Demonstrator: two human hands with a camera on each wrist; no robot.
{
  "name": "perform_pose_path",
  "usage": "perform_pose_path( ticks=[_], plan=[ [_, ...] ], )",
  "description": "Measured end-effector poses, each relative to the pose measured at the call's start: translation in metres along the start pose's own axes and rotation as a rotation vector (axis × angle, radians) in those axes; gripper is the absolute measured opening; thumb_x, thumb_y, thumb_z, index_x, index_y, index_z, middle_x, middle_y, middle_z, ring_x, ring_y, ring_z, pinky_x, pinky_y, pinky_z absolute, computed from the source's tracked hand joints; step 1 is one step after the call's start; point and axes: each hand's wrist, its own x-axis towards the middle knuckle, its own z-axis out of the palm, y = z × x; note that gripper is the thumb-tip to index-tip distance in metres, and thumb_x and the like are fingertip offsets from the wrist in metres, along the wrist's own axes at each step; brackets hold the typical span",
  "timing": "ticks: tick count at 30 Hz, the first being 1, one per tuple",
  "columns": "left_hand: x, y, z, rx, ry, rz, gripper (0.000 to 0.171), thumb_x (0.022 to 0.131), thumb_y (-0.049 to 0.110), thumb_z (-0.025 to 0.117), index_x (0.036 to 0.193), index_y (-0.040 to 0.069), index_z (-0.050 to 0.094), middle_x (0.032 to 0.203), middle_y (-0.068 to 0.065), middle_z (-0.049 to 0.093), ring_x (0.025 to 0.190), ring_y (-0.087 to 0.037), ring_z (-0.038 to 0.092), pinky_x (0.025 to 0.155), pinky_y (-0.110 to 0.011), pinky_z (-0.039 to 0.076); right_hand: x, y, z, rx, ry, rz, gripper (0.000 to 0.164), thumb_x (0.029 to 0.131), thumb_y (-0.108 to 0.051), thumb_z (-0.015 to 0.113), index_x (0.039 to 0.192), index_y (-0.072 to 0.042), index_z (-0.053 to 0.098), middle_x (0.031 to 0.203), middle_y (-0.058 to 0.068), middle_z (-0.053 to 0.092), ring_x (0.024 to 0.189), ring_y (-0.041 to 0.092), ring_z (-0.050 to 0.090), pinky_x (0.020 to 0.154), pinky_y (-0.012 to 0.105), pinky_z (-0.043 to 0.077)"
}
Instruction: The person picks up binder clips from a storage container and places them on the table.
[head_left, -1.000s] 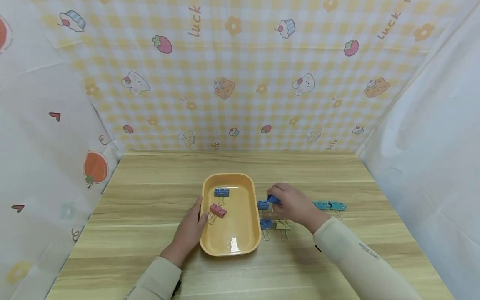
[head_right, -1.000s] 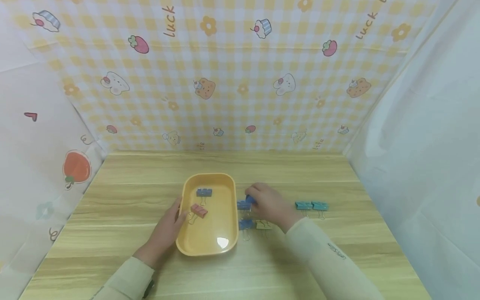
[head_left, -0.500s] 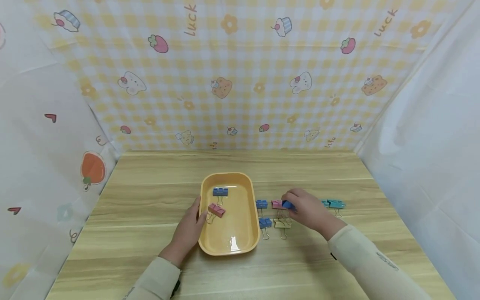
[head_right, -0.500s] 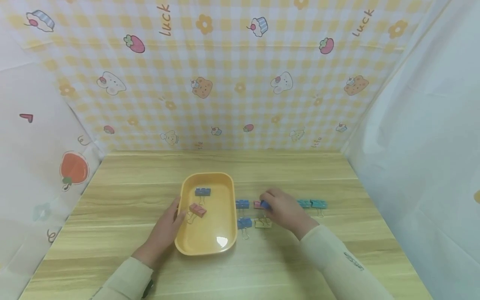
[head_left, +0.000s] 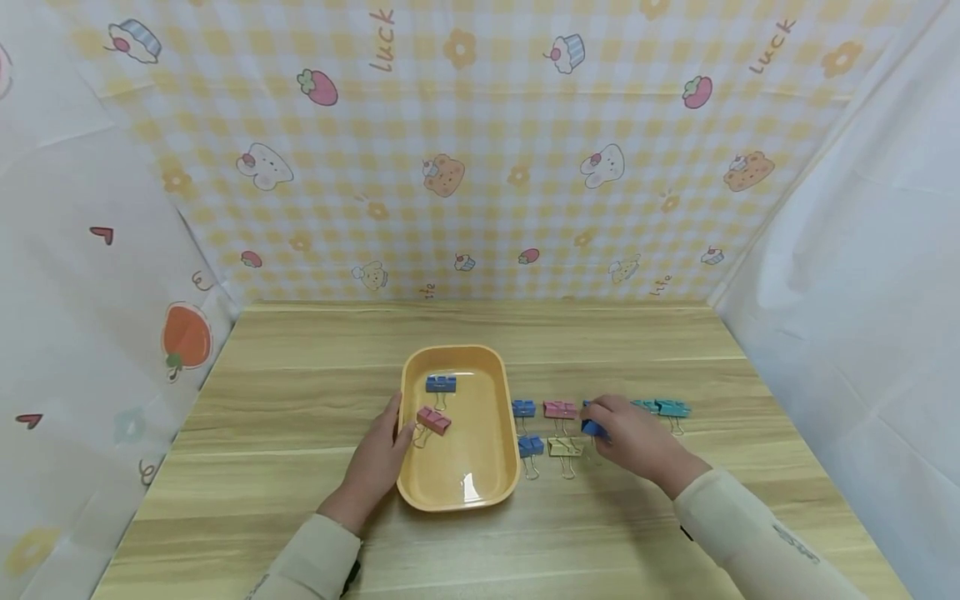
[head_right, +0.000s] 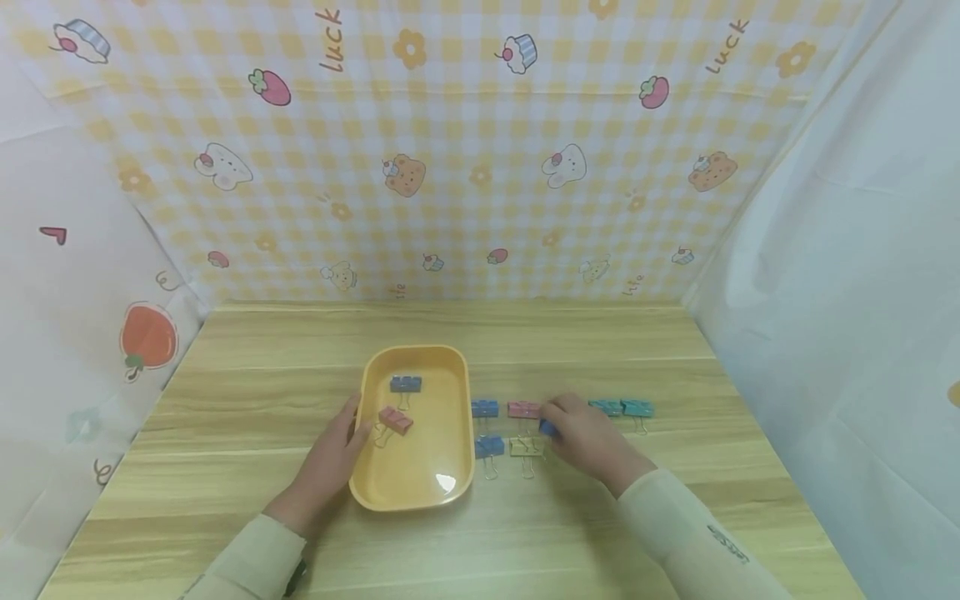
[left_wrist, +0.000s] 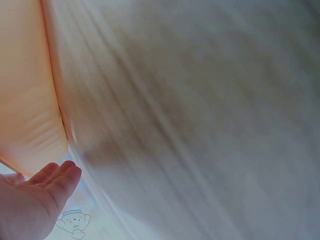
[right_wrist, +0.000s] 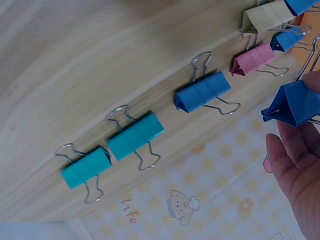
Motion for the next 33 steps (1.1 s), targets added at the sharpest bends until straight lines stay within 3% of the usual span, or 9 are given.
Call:
perform_pose_path(
  ticks=[7, 18, 28, 33],
  plan=[
    [0.0, 0.0, 0.0, 0.001, 0.001, 0.002, 0.063, 0.103, 0.027, 0.043, 0.155, 0.006, 0.015, 0.154, -0.025, 0.026, 0.141, -0.042, 0.026, 0.114, -0.055, 0.022, -0.01, 0.003, 0.006, -0.02, -0.025, 0.025, 0.028, 0.077, -0.005, 0.076, 0.103, -0.009, 0.068, 0.097, 0.003, 0.061, 0.085, 0.017, 0.062, 0.072, 0.035, 0.057],
    [0.0, 0.001, -0.001, -0.009, 0.005, 0.035, 0.062, 0.103, 0.024, 0.043, 0.154, 0.002, 0.015, 0.155, -0.025, 0.025, 0.142, -0.04, 0.025, 0.115, -0.053, 0.021, -0.022, 0.007, 0.019, -0.017, -0.046, 0.034, 0.033, 0.074, -0.004, 0.079, 0.105, -0.008, 0.069, 0.102, 0.004, 0.065, 0.094, 0.023, 0.064, 0.08, 0.039, 0.057],
    [-0.001, 0.001, -0.002, -0.005, -0.001, 0.018, 0.062, 0.104, 0.025, 0.043, 0.155, 0.004, 0.015, 0.155, -0.024, 0.025, 0.142, -0.04, 0.025, 0.115, -0.054, 0.022, -0.032, 0.01, 0.029, 0.0, -0.097, 0.079, 0.033, 0.074, -0.004, 0.079, 0.105, -0.009, 0.069, 0.104, 0.006, 0.064, 0.096, 0.025, 0.063, 0.084, 0.04, 0.055],
    [-0.001, 0.003, -0.002, -0.003, -0.004, 0.019, 0.062, 0.104, 0.025, 0.043, 0.154, 0.003, 0.015, 0.156, -0.023, 0.024, 0.142, -0.039, 0.024, 0.115, -0.053, 0.021, -0.037, 0.014, 0.033, 0.007, -0.099, 0.054, 0.033, 0.074, -0.004, 0.079, 0.105, -0.008, 0.068, 0.103, 0.007, 0.063, 0.096, 0.026, 0.063, 0.081, 0.04, 0.056]
  ],
)
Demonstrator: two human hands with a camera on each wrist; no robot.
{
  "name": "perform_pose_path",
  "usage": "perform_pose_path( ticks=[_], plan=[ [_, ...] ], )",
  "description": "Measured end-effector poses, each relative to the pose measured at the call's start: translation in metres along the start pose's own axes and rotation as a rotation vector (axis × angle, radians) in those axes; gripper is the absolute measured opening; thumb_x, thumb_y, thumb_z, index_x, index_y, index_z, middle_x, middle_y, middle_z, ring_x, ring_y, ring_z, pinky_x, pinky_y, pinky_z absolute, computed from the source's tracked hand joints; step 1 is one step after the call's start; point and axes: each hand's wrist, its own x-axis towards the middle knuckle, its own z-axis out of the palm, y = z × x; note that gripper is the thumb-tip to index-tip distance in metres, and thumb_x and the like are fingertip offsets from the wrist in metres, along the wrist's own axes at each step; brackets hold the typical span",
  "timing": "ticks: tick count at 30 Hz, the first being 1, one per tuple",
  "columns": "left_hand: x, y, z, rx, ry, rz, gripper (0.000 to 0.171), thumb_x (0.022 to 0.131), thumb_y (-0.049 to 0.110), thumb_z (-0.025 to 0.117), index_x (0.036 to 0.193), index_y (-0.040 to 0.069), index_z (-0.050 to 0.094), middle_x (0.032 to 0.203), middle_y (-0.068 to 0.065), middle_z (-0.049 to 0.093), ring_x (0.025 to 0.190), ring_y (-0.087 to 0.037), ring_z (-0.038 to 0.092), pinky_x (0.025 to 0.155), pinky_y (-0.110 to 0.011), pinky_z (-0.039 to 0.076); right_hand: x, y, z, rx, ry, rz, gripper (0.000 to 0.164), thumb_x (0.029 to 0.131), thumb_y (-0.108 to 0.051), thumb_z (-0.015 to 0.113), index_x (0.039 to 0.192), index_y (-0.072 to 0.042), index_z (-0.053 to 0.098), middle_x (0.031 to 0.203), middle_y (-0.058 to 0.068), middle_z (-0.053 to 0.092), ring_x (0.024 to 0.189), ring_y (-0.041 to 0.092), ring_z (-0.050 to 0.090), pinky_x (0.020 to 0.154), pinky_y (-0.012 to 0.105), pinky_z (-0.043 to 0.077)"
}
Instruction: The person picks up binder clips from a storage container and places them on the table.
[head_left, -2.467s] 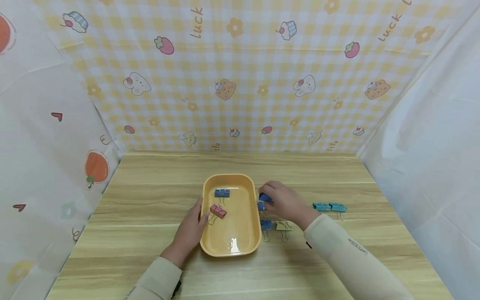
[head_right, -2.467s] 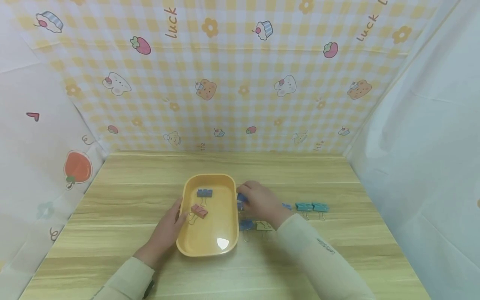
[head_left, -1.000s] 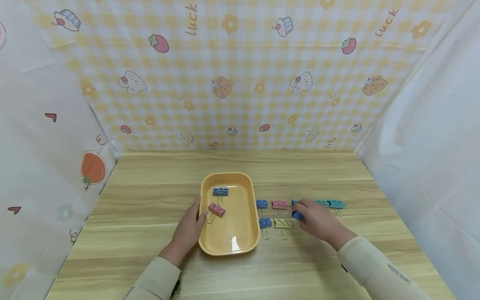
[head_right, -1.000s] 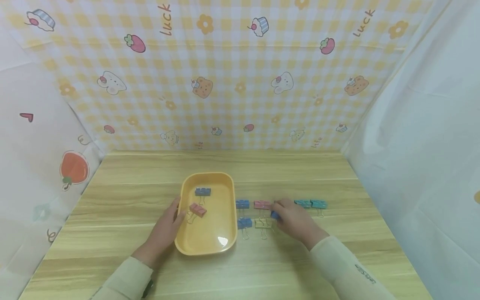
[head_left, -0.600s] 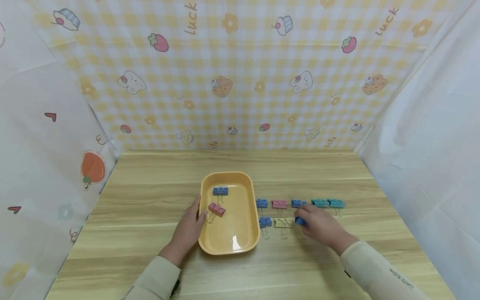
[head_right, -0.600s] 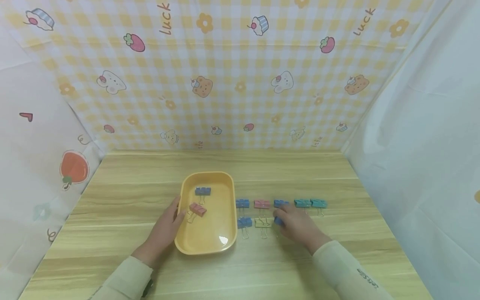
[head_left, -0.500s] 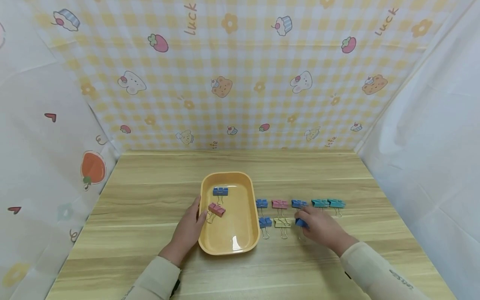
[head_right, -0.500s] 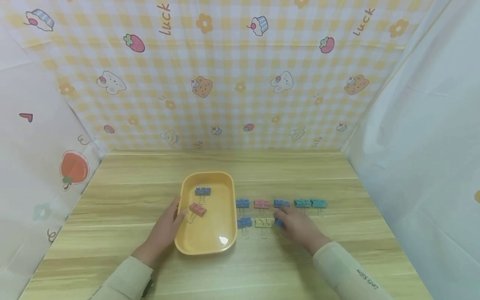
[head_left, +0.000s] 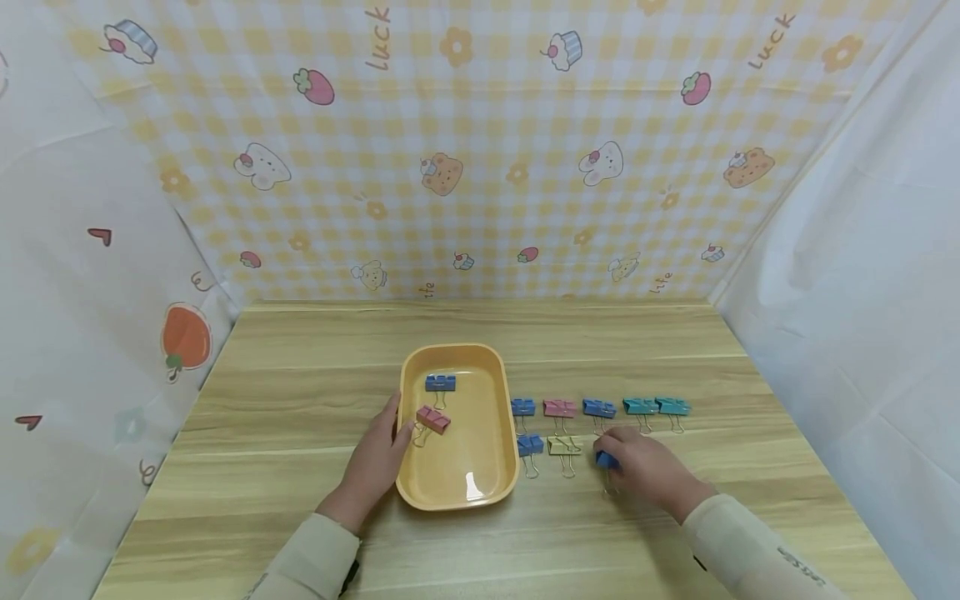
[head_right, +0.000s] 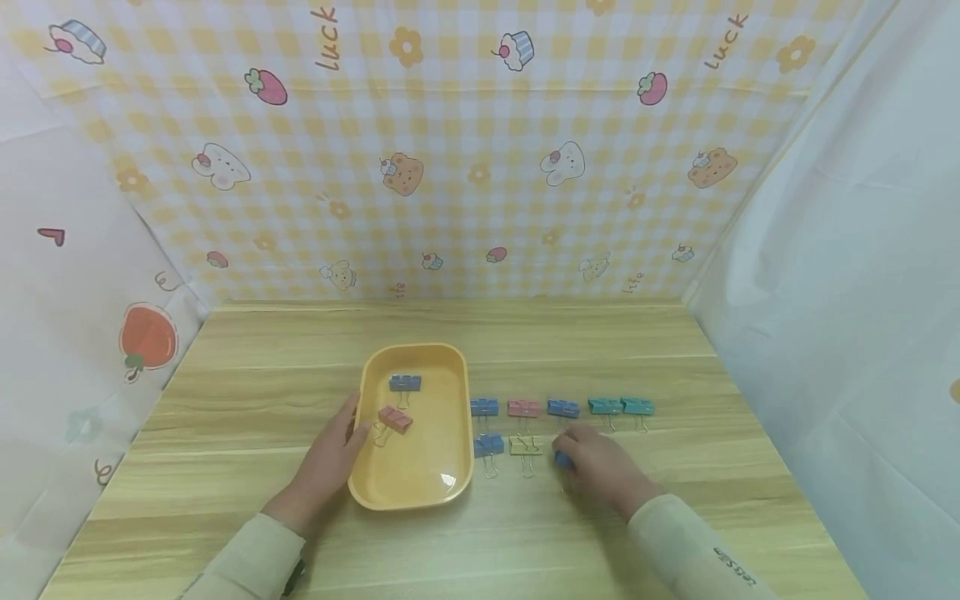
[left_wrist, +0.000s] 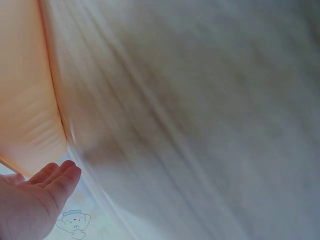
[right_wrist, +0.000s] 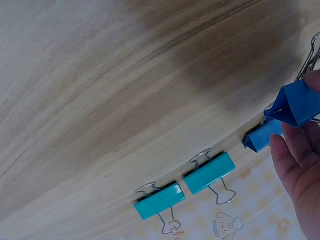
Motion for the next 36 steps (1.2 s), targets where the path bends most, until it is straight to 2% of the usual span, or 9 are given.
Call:
perform_pose_path(
  ticks=[11, 23, 36],
  plan=[
    [-0.0003, 0.0009, 0.0003, 0.006, -0.001, -0.011, 0.063, 0.104, 0.027, 0.043, 0.155, 0.004, 0.014, 0.156, -0.022, 0.023, 0.143, -0.039, 0.023, 0.115, -0.053, 0.021, -0.001, 0.0053, 0.0077, -0.025, 0.009, -0.037, 0.031, 0.074, -0.002, 0.079, 0.101, -0.01, 0.067, 0.101, 0.006, 0.063, 0.097, 0.026, 0.064, 0.081, 0.04, 0.056],
    [0.0, -0.0026, 0.002, 0.006, 0.002, -0.014, 0.063, 0.103, 0.026, 0.043, 0.155, 0.004, 0.014, 0.156, -0.023, 0.024, 0.142, -0.039, 0.024, 0.115, -0.054, 0.022, 0.0047, 0.0068, 0.0084, -0.023, -0.042, -0.023, 0.033, 0.073, 0.001, 0.079, 0.102, -0.009, 0.067, 0.102, 0.006, 0.064, 0.095, 0.026, 0.064, 0.081, 0.041, 0.056],
    [-0.0007, -0.0018, 0.0024, 0.007, 0.01, -0.011, 0.063, 0.103, 0.026, 0.044, 0.154, 0.004, 0.016, 0.154, -0.025, 0.026, 0.141, -0.041, 0.025, 0.114, -0.055, 0.022, 0.0078, 0.0089, 0.0096, -0.027, -0.046, -0.04, 0.033, 0.072, 0.001, 0.079, 0.101, -0.008, 0.068, 0.101, 0.006, 0.064, 0.095, 0.027, 0.064, 0.082, 0.042, 0.056]
  ],
)
